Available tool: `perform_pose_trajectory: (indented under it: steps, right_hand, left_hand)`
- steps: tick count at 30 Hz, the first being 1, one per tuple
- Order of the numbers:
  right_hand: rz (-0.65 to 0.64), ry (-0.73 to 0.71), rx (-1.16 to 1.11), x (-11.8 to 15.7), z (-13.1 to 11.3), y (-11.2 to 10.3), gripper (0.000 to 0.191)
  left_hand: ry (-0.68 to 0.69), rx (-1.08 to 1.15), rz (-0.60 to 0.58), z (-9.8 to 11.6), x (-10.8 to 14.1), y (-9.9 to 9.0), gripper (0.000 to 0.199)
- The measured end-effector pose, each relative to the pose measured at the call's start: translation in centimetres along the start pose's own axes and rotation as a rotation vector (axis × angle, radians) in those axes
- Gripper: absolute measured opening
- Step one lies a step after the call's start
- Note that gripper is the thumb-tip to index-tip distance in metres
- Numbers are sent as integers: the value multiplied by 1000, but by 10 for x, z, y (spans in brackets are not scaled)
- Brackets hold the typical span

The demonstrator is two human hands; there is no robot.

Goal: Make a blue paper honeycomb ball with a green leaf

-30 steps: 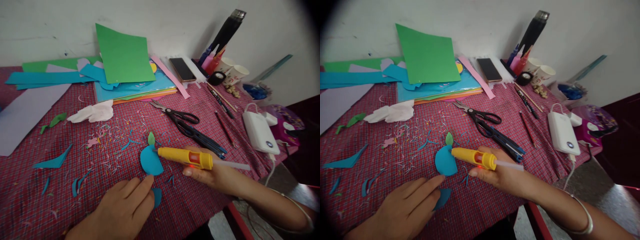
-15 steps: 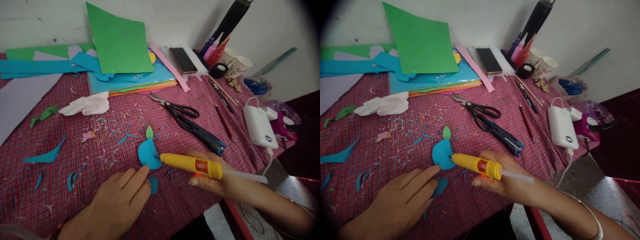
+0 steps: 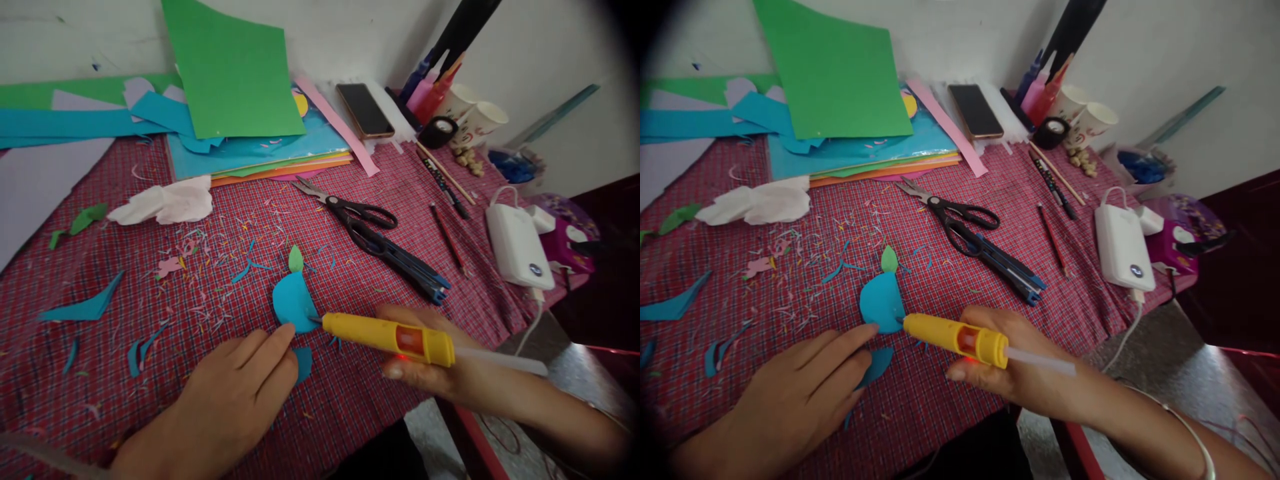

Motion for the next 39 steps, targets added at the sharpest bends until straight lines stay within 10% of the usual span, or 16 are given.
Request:
perform_pose_trajectory:
  steps: [39]
  right_hand:
    - [135, -81, 139, -44, -14, -4, 30]
  left_hand:
    - [26, 52, 65, 6, 7, -12, 26]
Point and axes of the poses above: each hand's wrist, its own x-axis away from the middle knuckle, its own y-axis out of the palm, z = x × y, the point moved 8 cm from there along -x, towards the middle knuckle, and after that the axes turned 2 degrees about z, right-handed, at the moved point
